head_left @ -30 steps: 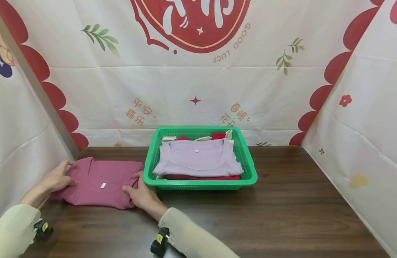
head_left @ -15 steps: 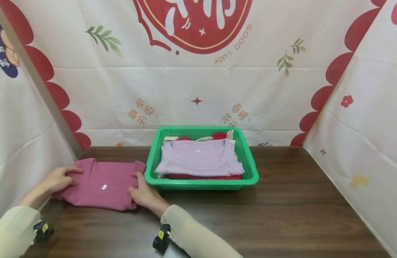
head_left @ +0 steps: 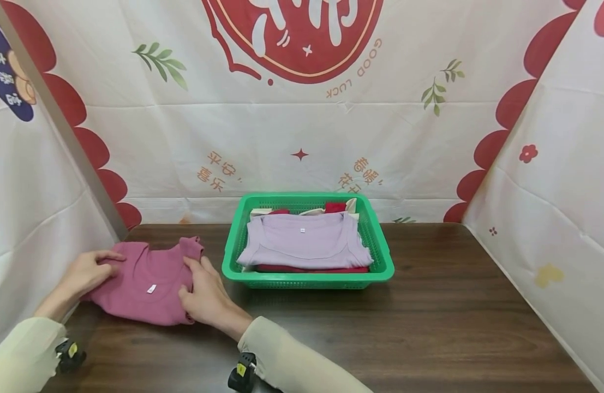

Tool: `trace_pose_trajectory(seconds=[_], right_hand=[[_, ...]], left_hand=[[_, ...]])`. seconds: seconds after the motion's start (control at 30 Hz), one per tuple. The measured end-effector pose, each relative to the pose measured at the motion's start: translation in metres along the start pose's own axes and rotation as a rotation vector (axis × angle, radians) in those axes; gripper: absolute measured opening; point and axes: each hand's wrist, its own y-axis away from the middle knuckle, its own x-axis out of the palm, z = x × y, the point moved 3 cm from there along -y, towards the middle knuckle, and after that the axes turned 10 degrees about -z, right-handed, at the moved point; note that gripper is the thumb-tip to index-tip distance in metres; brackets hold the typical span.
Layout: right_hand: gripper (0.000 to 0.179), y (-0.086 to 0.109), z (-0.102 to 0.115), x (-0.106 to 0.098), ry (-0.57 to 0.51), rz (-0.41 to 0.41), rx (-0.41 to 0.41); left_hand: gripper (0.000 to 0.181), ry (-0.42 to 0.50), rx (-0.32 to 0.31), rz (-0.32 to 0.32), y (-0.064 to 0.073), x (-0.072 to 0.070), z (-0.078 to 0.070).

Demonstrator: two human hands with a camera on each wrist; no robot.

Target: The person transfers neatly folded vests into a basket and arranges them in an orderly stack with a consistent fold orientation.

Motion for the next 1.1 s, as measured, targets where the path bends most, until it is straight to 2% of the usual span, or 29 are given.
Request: trace_pose_trajectory(seconds=[0.1,0.23,0.4,0.53,0.77,0.97,1.1], right_hand=[[0.057,0.000,0.011,-0.007,-0.005,-0.031,-0.029],[0.057,-0.005,0.022,-0.021,-0.026,-0.063,-0.046],[0.059,-0.012,0.025,-0.041,-0.094,-0.094,-0.025],[0.060,-0.019,0.018,-0.058,-0.121,-0.125,0.011],[0.059,-0.029,-0.002,-0.094,-0.114,-0.146,0.053],[0.059,-0.027,-0.024,-0.124,-0.096,-0.113,0.045],[0.059,-0.024,-0.039,-0.146,-0.089,-0.140,0.037]], left_hand=[[0.033,0.018,-0.005,-0.064,0.002,0.000,0.000],[0.031,0.042,-0.027,-0.147,0.004,-0.001,-0.007],[0.036,0.060,-0.081,-0.189,0.005,-0.004,-0.023],[0.036,0.085,-0.097,-0.217,0.004,-0.005,-0.038],[0.035,0.093,-0.028,-0.262,0.001,-0.005,-0.071],[0.034,0.130,0.002,-0.275,0.000,0.004,-0.096],[0.035,0.207,0.018,-0.263,0.000,0.013,-0.114]])
